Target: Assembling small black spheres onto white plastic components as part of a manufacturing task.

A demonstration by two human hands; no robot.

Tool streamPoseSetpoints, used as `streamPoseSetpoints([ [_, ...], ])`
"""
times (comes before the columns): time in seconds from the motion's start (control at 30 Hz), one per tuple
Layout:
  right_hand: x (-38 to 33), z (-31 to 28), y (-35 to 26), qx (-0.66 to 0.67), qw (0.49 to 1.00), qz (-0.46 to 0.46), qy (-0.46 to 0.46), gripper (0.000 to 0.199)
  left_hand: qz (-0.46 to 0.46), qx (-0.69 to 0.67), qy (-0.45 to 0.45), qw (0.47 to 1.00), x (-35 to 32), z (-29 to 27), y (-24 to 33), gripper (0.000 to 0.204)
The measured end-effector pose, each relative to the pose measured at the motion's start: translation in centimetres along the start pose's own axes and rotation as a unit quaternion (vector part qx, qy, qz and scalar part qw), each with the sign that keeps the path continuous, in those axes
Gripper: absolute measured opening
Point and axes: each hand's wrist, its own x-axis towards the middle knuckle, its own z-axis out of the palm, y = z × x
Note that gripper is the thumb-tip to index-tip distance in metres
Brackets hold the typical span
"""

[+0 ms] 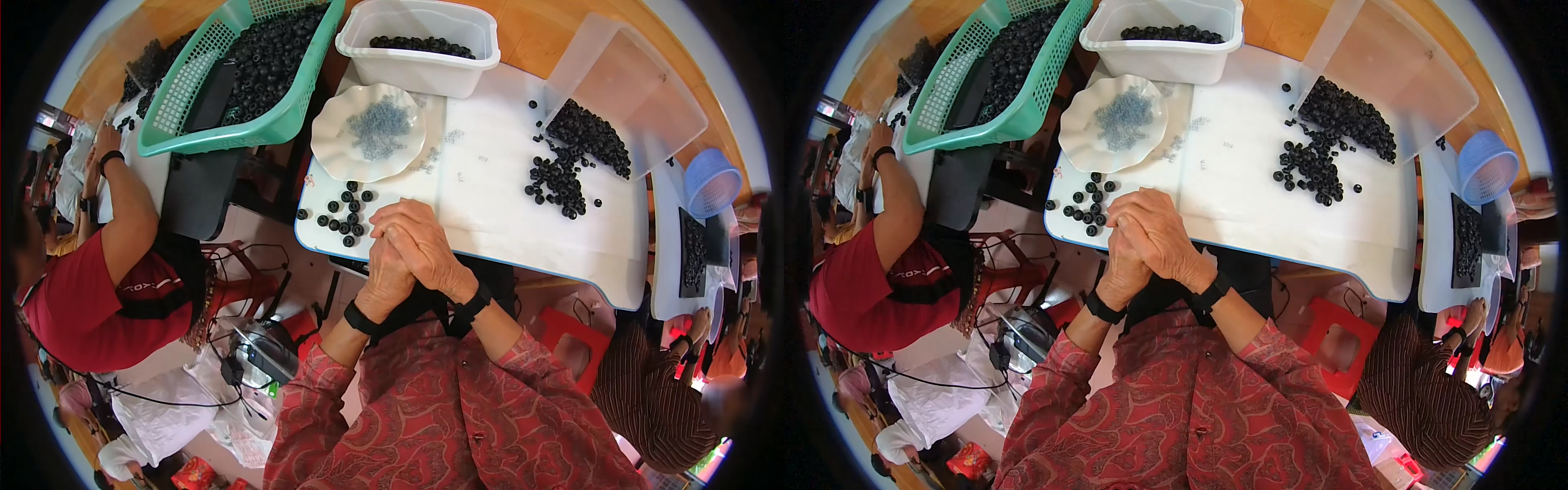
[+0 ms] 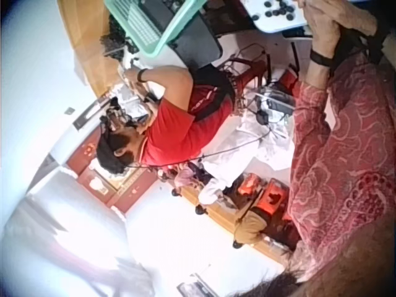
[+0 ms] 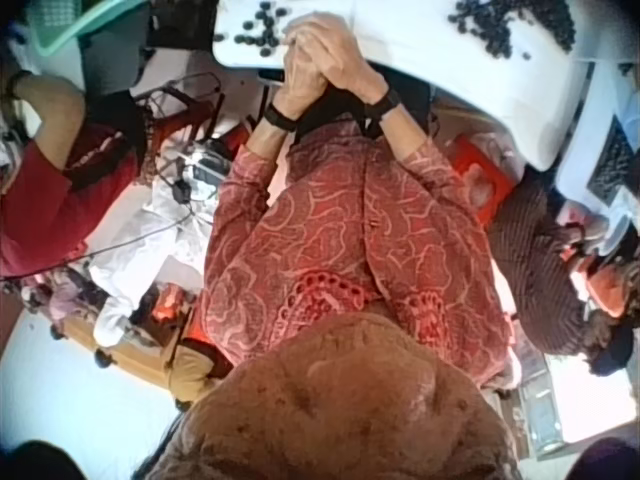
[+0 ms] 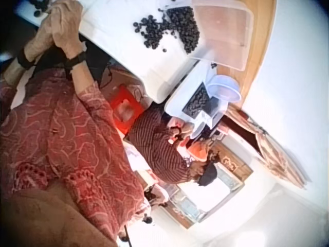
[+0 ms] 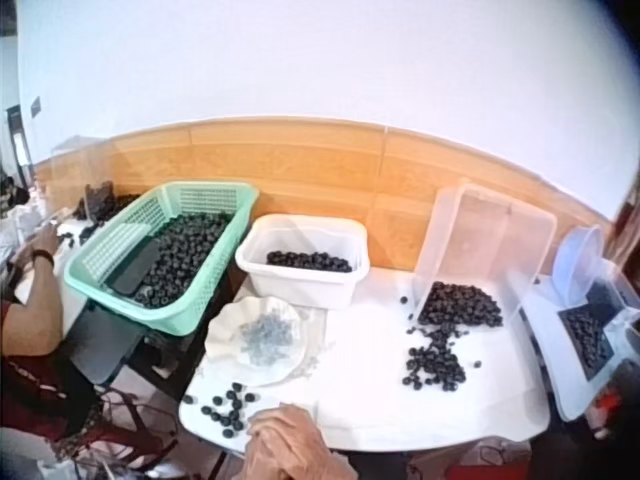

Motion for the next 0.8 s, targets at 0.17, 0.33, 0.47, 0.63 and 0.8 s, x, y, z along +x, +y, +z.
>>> streamPoseSetpoints([
  [0.17, 0.11, -0.35, -0.2, -0.006, 0.999, 0.021, -0.037, 0.025, 0.001, -0.015, -0.006, 1.0, -0.41, 0.01, -0.27, 0.027],
  [0.33, 0.16, -0.45, 0.17, -0.021, 0.998, 0.016, -0.051, 0.023, 0.004, -0.027, -0.015, 1.0, -0.46, -0.03, -0.5, 0.027],
  [0.47, 0.15, -0.24, 0.27, -0.017, 0.999, 0.031, -0.038, 0.023, 0.007, -0.037, -0.012, 0.999, -0.41, -0.15, -0.4, 0.027],
  [0.63, 0.27, -0.04, -0.06, -0.03, 0.999, 0.013, -0.032, 0.023, 0.0, -0.041, 0.005, 0.999, -0.46, -0.08, -0.35, 0.027],
  [0.8, 0.59, 0.43, 0.17, -0.047, 0.998, 0.011, -0.031, 0.02, -0.022, -0.047, 0.032, 0.998, -0.99, 0.63, -0.26, 0.028],
])
